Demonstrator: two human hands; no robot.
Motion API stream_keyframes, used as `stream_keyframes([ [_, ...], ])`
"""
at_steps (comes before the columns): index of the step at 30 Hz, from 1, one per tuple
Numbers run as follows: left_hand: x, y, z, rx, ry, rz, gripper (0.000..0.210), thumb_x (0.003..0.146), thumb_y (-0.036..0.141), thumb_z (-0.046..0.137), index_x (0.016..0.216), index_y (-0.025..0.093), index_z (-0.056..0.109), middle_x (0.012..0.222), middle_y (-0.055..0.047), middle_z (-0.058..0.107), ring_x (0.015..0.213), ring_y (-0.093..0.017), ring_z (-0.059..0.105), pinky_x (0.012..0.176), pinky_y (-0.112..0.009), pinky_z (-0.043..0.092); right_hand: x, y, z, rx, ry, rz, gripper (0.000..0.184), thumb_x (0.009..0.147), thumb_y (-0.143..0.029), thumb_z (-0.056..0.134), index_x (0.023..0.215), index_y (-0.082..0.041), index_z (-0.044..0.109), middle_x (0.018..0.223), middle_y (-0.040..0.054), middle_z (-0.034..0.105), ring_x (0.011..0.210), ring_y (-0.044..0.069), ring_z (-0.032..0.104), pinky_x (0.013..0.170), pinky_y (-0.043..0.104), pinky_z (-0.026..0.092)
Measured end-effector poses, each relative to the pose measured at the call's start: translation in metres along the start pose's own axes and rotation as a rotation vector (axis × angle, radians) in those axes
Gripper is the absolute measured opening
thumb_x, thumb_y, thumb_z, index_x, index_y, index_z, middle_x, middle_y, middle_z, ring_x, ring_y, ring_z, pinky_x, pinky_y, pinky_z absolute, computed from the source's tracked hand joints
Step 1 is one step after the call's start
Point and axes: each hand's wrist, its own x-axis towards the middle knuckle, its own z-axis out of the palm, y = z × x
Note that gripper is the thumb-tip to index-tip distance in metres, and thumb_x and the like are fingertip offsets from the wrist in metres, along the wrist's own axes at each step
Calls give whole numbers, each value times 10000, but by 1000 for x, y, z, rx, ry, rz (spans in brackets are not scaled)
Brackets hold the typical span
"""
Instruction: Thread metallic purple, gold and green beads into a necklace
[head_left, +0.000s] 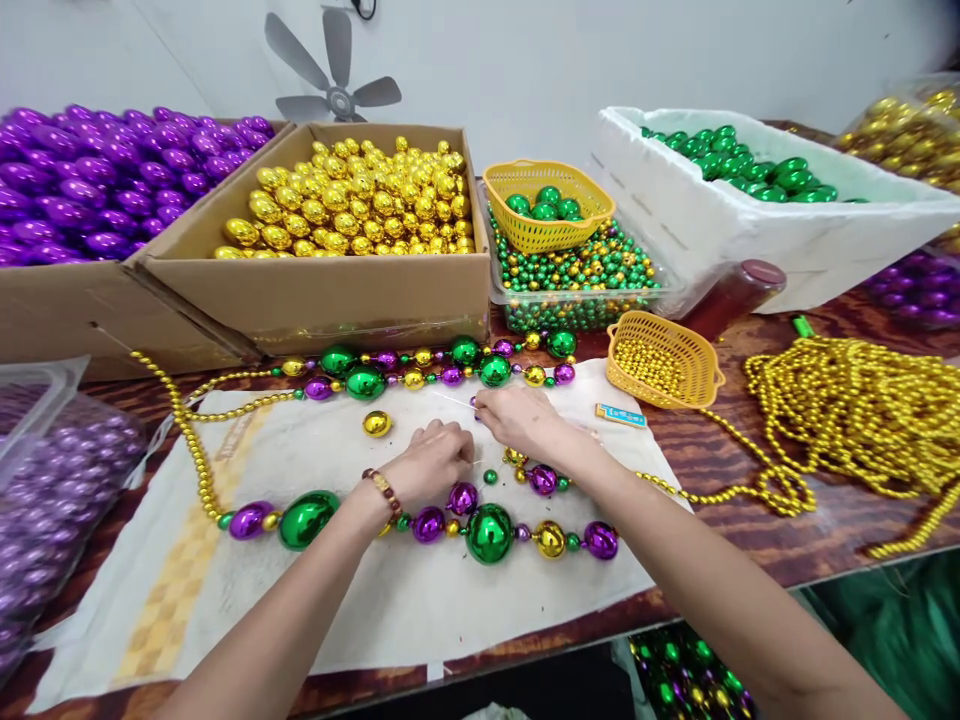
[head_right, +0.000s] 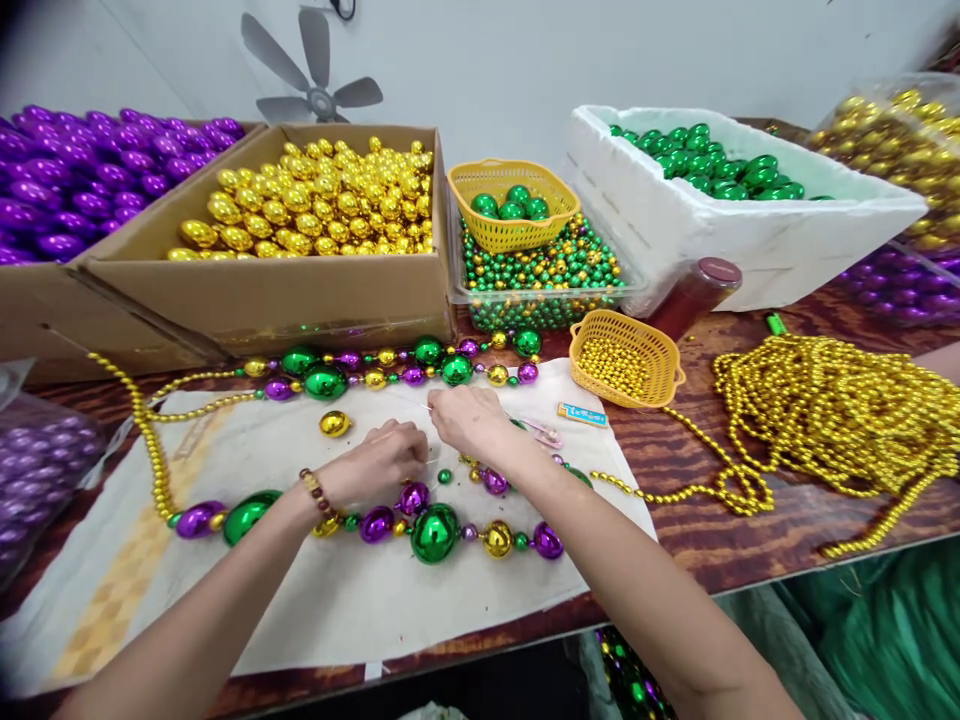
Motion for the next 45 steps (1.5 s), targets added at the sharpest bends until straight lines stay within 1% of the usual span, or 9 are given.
stream_keyframes([
  [6, -46, 6, -20, -525, 341, 56, 145, 930, 326, 475, 887, 212, 554, 857, -5, 587, 783, -164, 518, 706, -294, 406, 5, -6, 8, -74, -108, -36, 338, 984, -295, 359, 1070, -203, 672, 975, 143, 734, 912, 290, 681, 756, 376, 457],
  [15, -60, 24, -36, -809, 599, 92, 100, 912, 295, 569, 885, 200, 582, 906, -27, 624, 757, -139, 533, 653, -260, 419, 19, -7, -1, -37, -145, -109, 270, 953, -310, 456, 1029, -229, 702, 1012, 87, 744, 953, 255, 670, 764, 321, 449],
  [20, -64, 31, -50, -1057, 719, 174, 38, 903, 223, 590, 879, 195, 580, 817, -25, 663, 738, -130, 575, 674, -253, 452, -23, 29, -26, 18, -15, -38, 353, 1018, -339, 334, 1095, -204, 651, 1108, 96, 699, 1016, 255, 636, 828, 347, 449],
  [23, -63, 39, -61, -1215, 824, 285, 31, 896, 165, 583, 895, 196, 581, 747, -16, 650, 744, -146, 611, 699, -279, 490, -56, 53, -25, 83, 1, -40, 327, 997, -385, 423, 1204, -200, 596, 1212, 94, 655, 1089, 246, 605, 905, 349, 449],
  [29, -57, 69, -89, -1083, 903, 406, 63, 868, 120, 606, 873, 183, 602, 666, -8, 632, 640, -148, 613, 642, -302, 511, -81, 76, 6, 254, -11, -65, 529, 886, -365, 631, 1368, -217, 471, 1361, 103, 556, 1198, 269, 542, 1003, 392, 421],
  [33, -57, 79, -100, -1026, 941, 430, 81, 851, 103, 613, 853, 184, 612, 654, -4, 623, 611, -154, 615, 628, -316, 526, -79, 83, 13, 375, 33, -39, 489, 869, -349, 646, 1312, -202, 499, 1210, 94, 629, 1032, 247, 606, 894, 379, 473],
  [36, -57, 73, -101, -1019, 1003, 391, 83, 839, 100, 621, 844, 182, 625, 672, -13, 631, 613, -146, 610, 621, -300, 531, -80, 89, 10, 454, 57, -24, 466, 876, -354, 631, 1293, -198, 495, 1100, 68, 647, 914, 208, 616, 797, 331, 503],
  [40, -60, 53, -98, -1033, 1076, 332, 63, 815, 109, 644, 815, 172, 632, 647, -10, 621, 629, -137, 610, 610, -266, 530, -81, 98, 0, 510, 62, -37, 614, 847, -317, 656, 1397, -229, 401, 1260, 80, 563, 996, 199, 591, 822, 308, 515],
  [45, -65, 30, -94, -1080, 1109, 205, 97, 759, 101, 683, 814, 154, 623, 648, -6, 631, 630, -139, 620, 592, -248, 521, -82, 99, -13, 471, 66, -98, 577, 802, -194, 648, 1346, -238, 460, 1300, 84, 502, 1110, 228, 542, 882, 346, 507],
])
